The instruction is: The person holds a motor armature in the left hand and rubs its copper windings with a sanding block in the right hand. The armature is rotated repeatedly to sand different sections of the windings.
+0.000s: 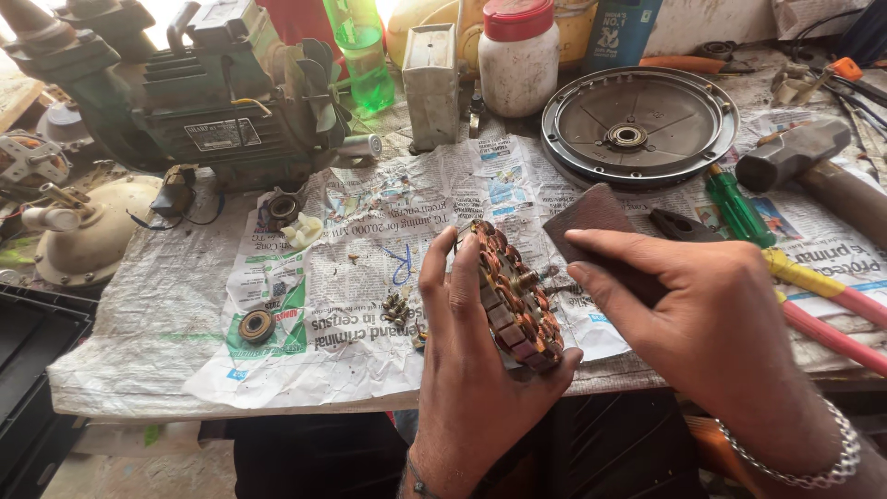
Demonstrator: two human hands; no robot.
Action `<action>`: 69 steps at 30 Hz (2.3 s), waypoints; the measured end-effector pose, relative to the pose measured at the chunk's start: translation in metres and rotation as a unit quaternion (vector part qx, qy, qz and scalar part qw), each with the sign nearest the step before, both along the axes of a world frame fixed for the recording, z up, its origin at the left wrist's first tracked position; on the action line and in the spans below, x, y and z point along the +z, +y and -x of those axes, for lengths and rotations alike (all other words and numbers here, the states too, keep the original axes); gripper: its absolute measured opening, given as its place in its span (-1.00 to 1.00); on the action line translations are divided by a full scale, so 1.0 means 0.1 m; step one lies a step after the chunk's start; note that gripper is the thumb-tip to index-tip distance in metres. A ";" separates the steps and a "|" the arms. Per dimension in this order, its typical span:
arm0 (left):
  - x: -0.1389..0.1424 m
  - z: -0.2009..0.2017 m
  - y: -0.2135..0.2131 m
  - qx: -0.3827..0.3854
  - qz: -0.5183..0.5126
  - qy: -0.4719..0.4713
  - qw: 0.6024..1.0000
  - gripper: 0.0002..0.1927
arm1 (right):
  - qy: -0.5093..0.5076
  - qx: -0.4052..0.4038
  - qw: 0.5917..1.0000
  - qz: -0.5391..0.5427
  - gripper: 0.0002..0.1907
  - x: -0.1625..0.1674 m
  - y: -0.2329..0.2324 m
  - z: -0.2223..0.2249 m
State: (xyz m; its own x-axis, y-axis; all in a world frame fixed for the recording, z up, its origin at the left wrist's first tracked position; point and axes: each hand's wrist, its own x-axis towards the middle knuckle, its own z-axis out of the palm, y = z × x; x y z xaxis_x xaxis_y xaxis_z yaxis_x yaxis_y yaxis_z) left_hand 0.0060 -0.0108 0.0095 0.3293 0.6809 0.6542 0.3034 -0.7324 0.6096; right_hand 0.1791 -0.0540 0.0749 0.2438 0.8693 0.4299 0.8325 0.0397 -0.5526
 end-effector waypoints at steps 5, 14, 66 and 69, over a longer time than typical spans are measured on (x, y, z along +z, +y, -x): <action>-0.01 -0.01 0.03 -0.010 0.004 -0.017 1.000 0.26 | 0.008 0.038 0.999 -0.007 -0.68 -0.02 0.00 0.06; -0.04 -0.01 0.02 -0.012 -0.008 -0.020 1.000 0.24 | -0.027 0.054 0.998 -0.030 -0.72 -0.07 0.00 0.09; -0.05 -0.04 0.01 -0.014 -0.025 -0.035 0.999 0.14 | -0.075 0.097 0.990 -0.065 -0.73 -0.14 0.05 0.19; -0.06 -0.04 0.02 -0.013 -0.027 -0.043 0.999 0.12 | -0.065 0.088 0.991 -0.077 -0.71 -0.17 0.06 0.21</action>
State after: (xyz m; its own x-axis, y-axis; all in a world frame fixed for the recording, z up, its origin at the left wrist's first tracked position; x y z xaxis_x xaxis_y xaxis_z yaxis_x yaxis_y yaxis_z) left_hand 0.0103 -0.0090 0.0037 0.2886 0.6355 0.7162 0.2318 -0.7721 0.5917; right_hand 0.1580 -0.0477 0.0581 0.0283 0.8154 0.5781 0.8689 0.2659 -0.4175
